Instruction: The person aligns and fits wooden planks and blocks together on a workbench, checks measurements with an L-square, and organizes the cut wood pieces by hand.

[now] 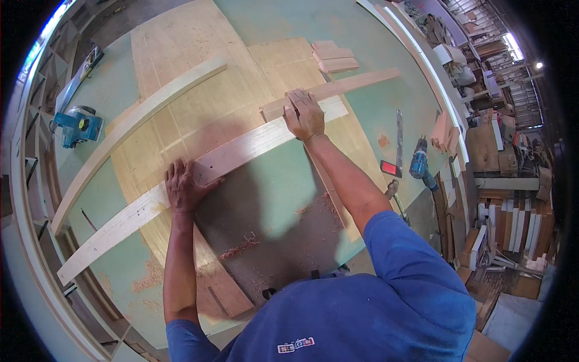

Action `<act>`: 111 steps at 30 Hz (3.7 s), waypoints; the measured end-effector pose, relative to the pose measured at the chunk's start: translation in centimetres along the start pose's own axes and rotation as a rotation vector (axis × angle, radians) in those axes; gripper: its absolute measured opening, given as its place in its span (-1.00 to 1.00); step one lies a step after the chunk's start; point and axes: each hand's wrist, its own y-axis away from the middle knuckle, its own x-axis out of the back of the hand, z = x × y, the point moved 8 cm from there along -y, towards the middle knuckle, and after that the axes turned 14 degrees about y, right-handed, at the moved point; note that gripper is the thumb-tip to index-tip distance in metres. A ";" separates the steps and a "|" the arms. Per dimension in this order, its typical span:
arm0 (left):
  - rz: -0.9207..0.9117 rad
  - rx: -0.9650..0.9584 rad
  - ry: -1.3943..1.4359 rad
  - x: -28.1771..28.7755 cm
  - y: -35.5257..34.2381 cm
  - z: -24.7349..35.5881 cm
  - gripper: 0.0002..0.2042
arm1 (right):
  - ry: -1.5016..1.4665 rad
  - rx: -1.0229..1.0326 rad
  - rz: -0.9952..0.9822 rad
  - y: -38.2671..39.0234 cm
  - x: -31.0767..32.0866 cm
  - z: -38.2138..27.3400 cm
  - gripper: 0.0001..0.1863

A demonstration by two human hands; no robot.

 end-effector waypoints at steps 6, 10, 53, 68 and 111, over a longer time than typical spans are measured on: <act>0.015 -0.016 0.012 0.4 -1.2 -0.1 -0.08 | 0.001 0.006 0.014 -1.1 -0.5 -0.1 -0.50; 0.020 -0.034 0.014 0.7 -1.8 -0.1 -0.11 | 0.001 0.001 0.020 -1.6 -0.5 -0.4 -0.51; 0.063 -0.038 -0.106 2.1 3.4 7.7 -0.22 | -0.078 -0.041 -0.045 4.1 1.8 1.4 -0.38; -0.372 0.409 -0.328 -1.3 11.5 12.1 -0.14 | 0.034 0.502 -0.517 8.4 7.2 8.3 -0.53; 0.143 0.661 0.234 -7.5 12.5 30.5 -0.49 | 0.311 0.130 -0.609 -10.1 0.9 41.4 -0.50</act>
